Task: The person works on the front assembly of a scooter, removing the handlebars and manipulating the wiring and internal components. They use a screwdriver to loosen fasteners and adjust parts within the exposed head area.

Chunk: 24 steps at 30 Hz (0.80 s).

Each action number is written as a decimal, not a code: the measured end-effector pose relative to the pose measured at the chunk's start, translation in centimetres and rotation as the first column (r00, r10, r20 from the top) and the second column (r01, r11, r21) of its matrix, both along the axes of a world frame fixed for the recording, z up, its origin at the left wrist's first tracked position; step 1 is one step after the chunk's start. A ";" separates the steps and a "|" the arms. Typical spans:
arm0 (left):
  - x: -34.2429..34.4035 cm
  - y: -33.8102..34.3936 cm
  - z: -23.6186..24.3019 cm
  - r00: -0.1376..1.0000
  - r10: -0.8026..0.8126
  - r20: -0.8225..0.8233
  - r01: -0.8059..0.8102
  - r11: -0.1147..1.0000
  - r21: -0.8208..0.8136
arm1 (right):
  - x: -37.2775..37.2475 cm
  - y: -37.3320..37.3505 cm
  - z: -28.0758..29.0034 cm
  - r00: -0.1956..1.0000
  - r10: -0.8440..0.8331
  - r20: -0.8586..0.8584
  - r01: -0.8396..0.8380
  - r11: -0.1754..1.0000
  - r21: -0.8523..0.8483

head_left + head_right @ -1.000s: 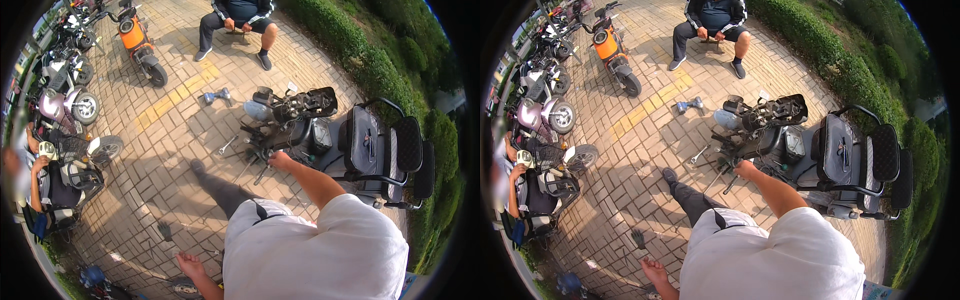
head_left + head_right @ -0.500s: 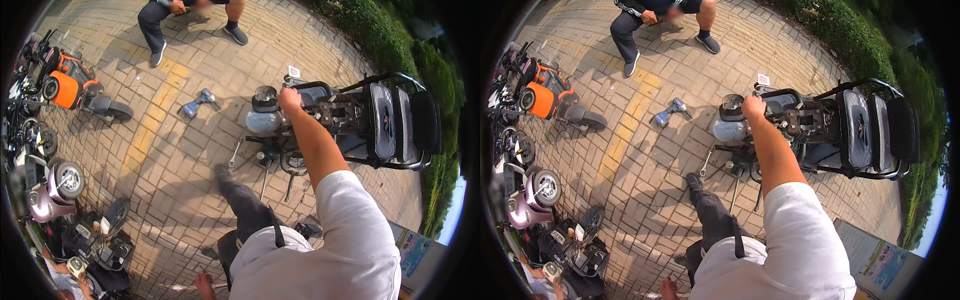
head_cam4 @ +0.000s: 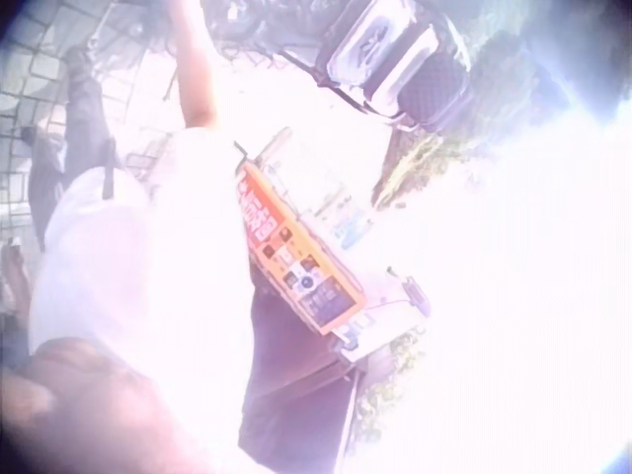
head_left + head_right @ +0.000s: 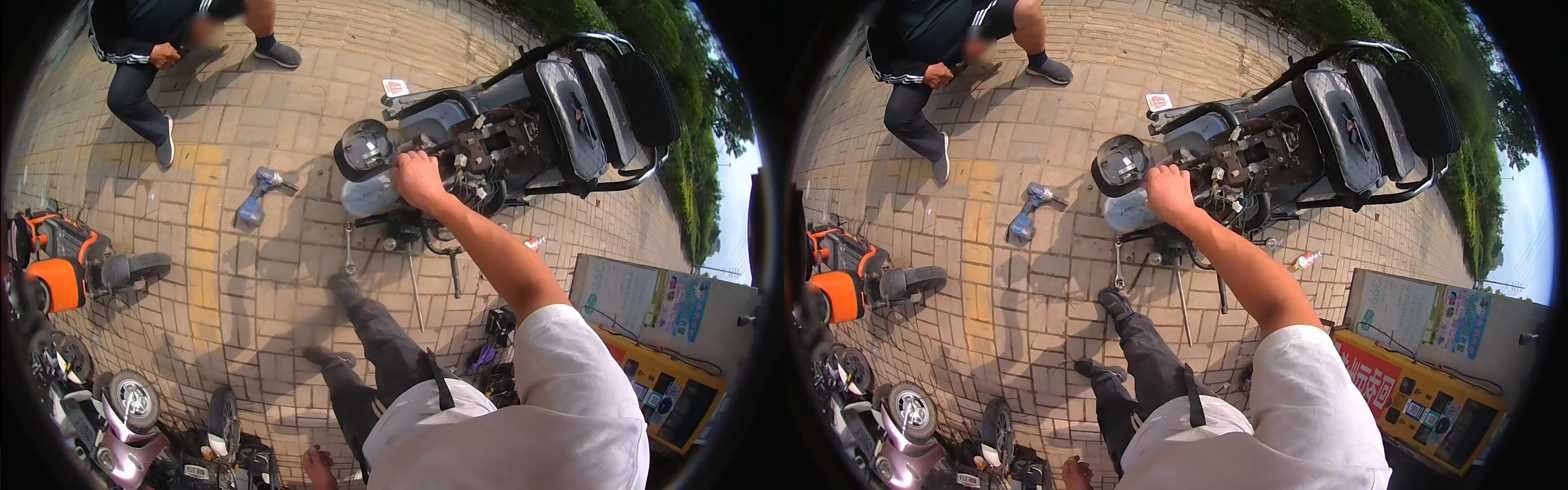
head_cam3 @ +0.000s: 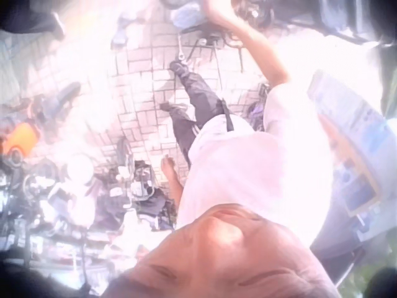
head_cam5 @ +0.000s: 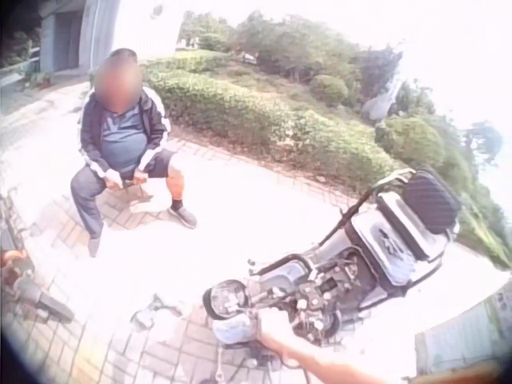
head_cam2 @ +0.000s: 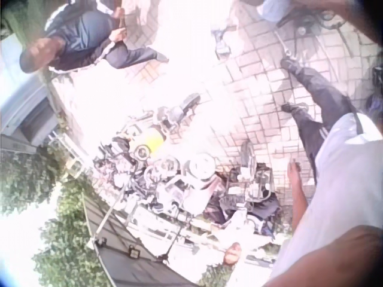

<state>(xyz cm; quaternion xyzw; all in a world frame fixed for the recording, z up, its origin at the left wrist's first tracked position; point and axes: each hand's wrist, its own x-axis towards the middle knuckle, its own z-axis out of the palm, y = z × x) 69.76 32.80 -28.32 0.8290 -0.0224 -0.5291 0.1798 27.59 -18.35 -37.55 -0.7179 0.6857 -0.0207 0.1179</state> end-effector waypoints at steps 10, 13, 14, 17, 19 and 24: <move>2.9 -2.2 -2.5 0.993 -0.077 -0.090 0.078 0.997 0.005 | -4.6 13.5 4.7 0.976 0.196 0.097 -0.207 0.971 0.123; 2.5 -1.8 -2.4 0.993 -0.067 -0.094 0.068 0.998 0.013 | -5.6 16.3 0.2 0.930 0.325 -0.174 -0.301 0.941 0.153; 2.5 -1.7 -2.4 0.994 -0.061 -0.094 0.062 0.998 0.018 | -6.0 17.0 -1.1 0.892 0.367 -0.266 -0.321 0.926 0.200; 2.4 -1.1 -2.1 0.993 -0.038 -0.113 0.044 0.998 0.052 | -8.5 17.9 -5.1 0.908 0.290 -0.303 -0.241 0.952 0.188; 2.2 -0.8 -1.8 0.995 -0.047 -0.088 0.054 0.995 0.083 | -9.5 17.6 -6.1 0.894 0.279 -0.351 -0.214 0.953 0.214; 1.8 -0.8 -1.1 0.995 -0.078 -0.062 0.082 0.994 0.069 | -10.5 17.1 -7.7 0.896 0.318 -0.310 -0.281 0.946 0.159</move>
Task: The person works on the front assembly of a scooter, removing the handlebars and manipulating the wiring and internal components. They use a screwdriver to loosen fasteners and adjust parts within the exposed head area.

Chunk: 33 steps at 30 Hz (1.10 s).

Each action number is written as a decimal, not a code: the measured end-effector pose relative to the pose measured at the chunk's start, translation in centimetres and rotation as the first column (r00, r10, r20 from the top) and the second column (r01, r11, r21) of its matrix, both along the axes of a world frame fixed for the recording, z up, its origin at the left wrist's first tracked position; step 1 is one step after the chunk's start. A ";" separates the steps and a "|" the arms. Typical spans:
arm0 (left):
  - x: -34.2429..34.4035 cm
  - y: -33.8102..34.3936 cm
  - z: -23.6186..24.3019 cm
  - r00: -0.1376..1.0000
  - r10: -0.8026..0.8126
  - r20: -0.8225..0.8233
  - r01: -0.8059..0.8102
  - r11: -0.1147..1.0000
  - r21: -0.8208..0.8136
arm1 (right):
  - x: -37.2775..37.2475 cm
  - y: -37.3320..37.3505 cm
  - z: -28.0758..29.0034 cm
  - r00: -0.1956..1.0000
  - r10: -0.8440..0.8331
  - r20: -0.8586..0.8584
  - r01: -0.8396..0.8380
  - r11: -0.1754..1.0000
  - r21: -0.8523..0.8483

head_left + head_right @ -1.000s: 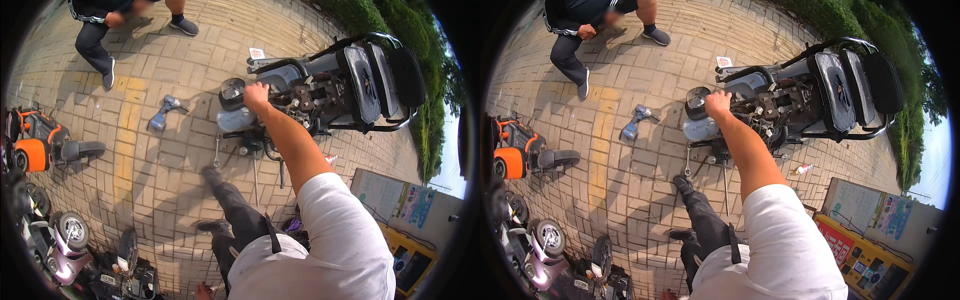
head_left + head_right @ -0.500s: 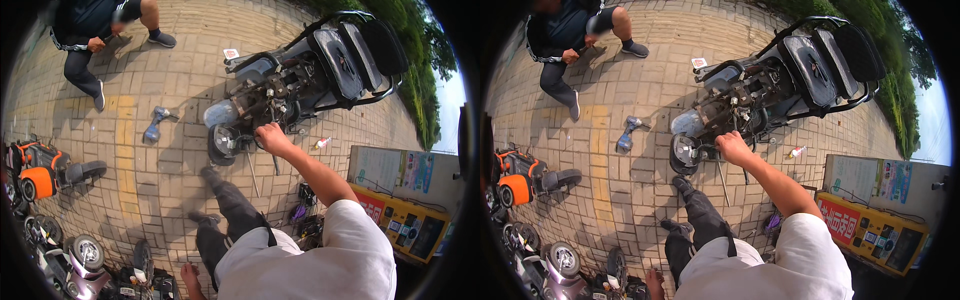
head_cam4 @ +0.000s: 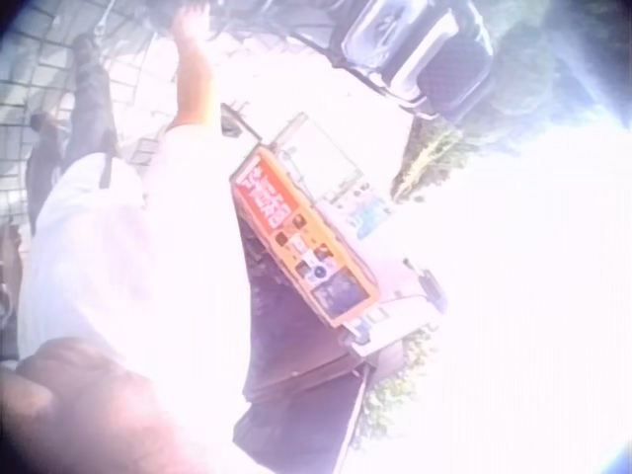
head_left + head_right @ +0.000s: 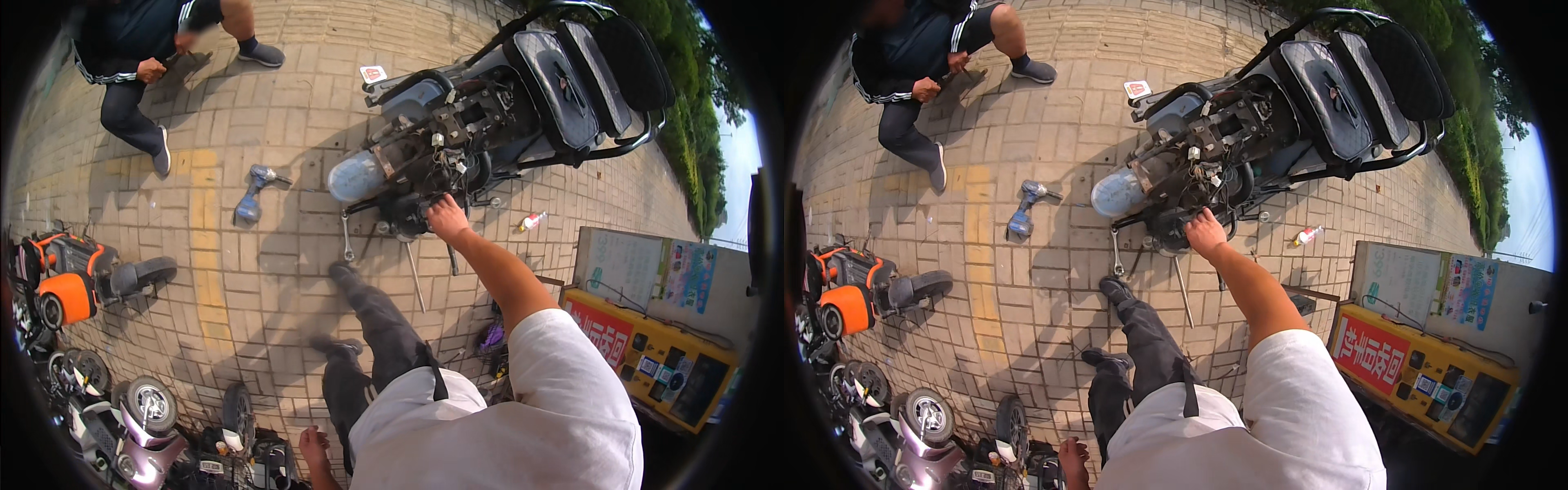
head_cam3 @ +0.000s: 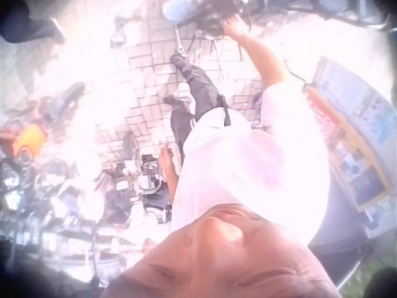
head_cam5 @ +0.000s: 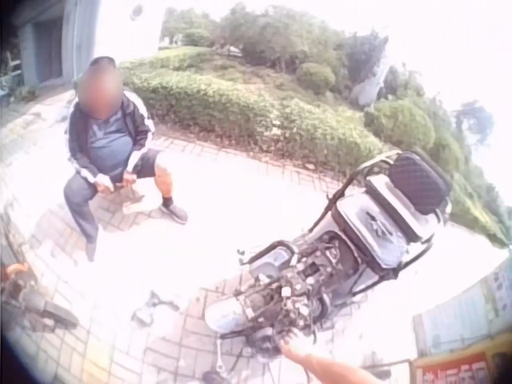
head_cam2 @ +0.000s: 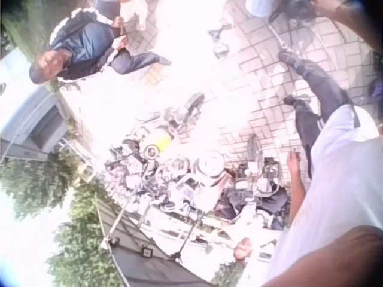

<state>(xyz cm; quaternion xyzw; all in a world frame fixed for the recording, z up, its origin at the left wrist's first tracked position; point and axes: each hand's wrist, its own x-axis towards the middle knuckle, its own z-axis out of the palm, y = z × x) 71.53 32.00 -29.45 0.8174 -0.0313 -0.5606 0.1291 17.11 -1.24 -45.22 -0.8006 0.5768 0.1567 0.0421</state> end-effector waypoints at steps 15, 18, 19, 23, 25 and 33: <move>-1.6 -3.2 -0.5 0.999 -0.032 0.016 0.032 0.999 -0.004 | 3.5 -13.5 8.3 0.923 0.007 -0.386 0.072 0.979 0.190; -1.7 -3.1 -0.3 0.999 0.001 0.033 -0.001 1.000 -0.019 | 5.1 -11.4 8.3 0.869 0.136 -0.476 -0.013 0.967 0.253; -1.5 -2.8 -0.4 1.000 0.004 0.025 -0.003 1.000 -0.015 | 5.1 -10.3 8.2 0.888 0.109 -0.447 0.010 0.967 0.255; -1.2 -2.5 -1.0 1.000 0.019 0.006 -0.019 1.000 -0.014 | 4.2 -6.0 6.9 0.880 0.026 -0.474 0.098 0.967 0.234; -1.1 -3.2 -0.7 1.000 0.001 0.015 -0.001 1.000 -0.011 | 3.6 -4.9 6.4 0.868 -0.016 -0.496 0.162 0.954 0.252; -1.0 -5.1 -0.2 0.999 -0.027 0.019 0.028 0.998 -0.048 | 2.9 -5.8 8.2 0.949 -0.273 -0.158 0.288 0.954 0.083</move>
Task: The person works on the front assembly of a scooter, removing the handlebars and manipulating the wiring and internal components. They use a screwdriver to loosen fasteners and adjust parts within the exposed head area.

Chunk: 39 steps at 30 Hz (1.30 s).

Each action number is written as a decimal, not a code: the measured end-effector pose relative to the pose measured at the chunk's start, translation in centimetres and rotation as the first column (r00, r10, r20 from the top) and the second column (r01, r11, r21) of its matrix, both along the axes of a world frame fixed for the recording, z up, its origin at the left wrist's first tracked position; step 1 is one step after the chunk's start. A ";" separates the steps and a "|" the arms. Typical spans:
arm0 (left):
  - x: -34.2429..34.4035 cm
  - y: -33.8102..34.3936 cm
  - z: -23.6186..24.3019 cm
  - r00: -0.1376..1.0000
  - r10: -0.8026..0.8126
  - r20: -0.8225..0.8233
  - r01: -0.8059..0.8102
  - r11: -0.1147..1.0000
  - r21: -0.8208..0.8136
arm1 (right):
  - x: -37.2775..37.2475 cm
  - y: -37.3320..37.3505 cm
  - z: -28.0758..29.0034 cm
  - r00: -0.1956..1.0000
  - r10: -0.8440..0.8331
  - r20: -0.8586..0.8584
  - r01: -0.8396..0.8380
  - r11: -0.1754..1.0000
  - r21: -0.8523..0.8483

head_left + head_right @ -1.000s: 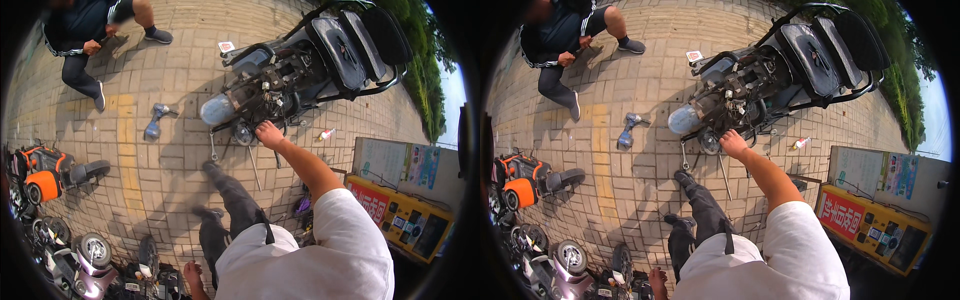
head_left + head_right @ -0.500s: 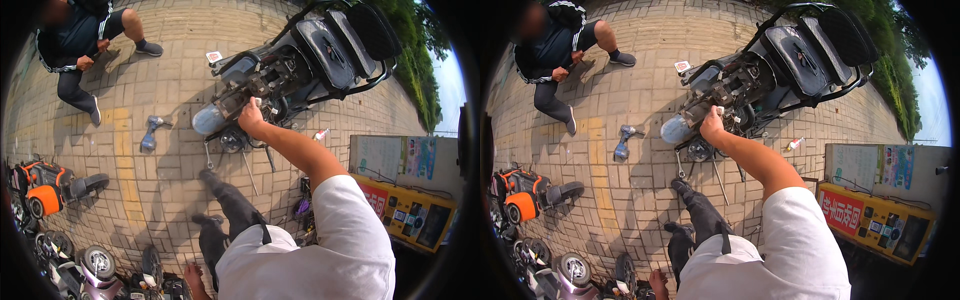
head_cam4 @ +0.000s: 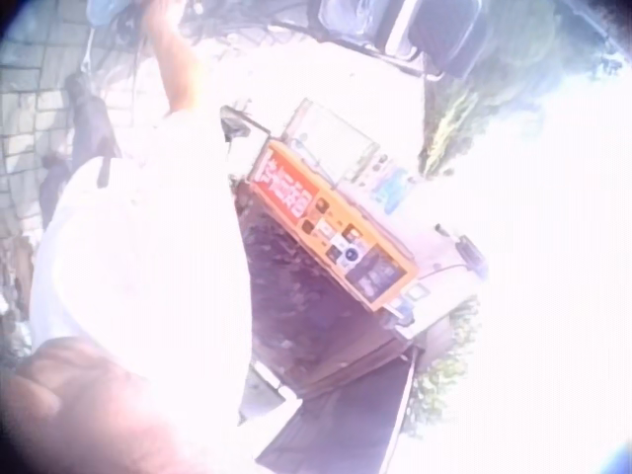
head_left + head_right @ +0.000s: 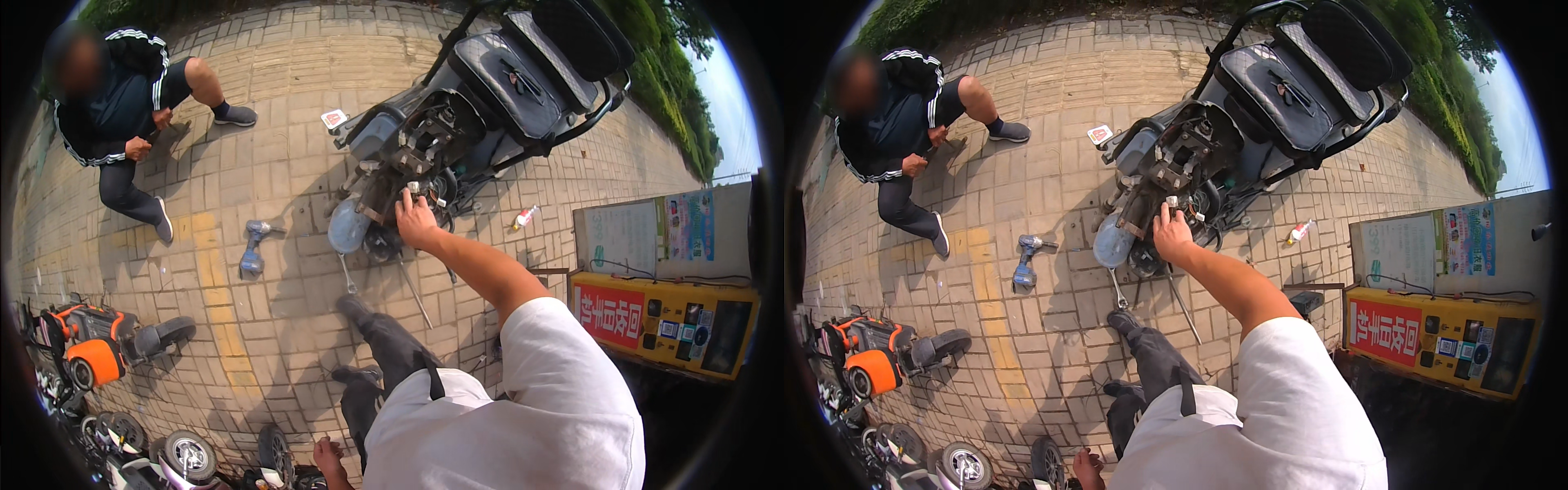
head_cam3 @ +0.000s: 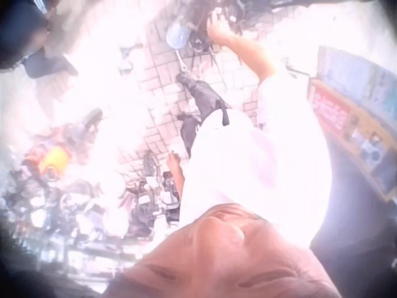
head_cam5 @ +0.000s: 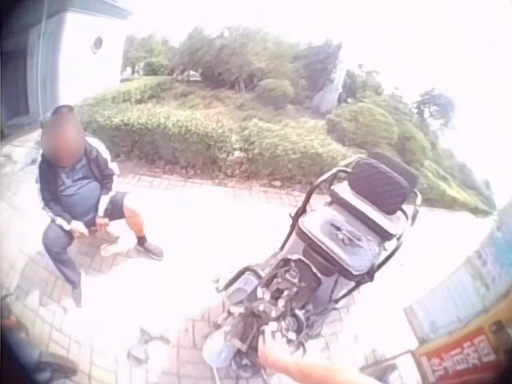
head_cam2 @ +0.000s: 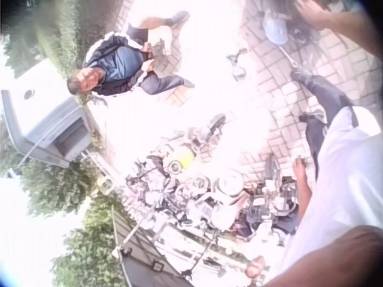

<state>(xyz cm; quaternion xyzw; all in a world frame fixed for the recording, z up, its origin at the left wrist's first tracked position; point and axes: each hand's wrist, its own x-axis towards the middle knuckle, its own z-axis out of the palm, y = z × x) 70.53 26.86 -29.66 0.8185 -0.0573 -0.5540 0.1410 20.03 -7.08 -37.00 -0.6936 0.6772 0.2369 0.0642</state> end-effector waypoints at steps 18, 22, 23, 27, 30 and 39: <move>2.4 1.5 -1.6 0.998 -0.046 0.045 0.051 0.990 -0.128 | 1.7 2.6 2.9 0.905 -0.074 0.418 0.138 0.983 -0.124; 2.1 -0.4 -0.1 0.994 -0.094 0.056 0.102 0.980 -0.173 | 2.0 5.1 3.5 0.601 -0.326 0.730 0.522 0.851 -0.049; 2.9 -0.8 -0.8 0.995 -0.098 0.027 0.102 0.977 -0.187 | 1.2 5.6 3.2 0.516 -0.376 0.769 0.640 0.766 -0.055; 2.8 -4.5 -1.2 0.975 -0.224 -0.014 0.217 0.958 -0.189 | -4.3 8.0 3.3 0.176 -0.477 0.861 0.934 0.358 0.008; 0.6 -12.6 -2.3 0.903 -0.430 -0.021 0.414 0.882 -0.226 | -9.3 7.9 5.4 0.089 -0.374 0.923 0.984 0.179 -0.023; -23.1 -42.3 5.4 0.577 -0.759 0.302 0.723 0.301 -0.622 | -18.8 -0.4 7.1 0.123 -0.128 0.984 0.990 0.085 -0.113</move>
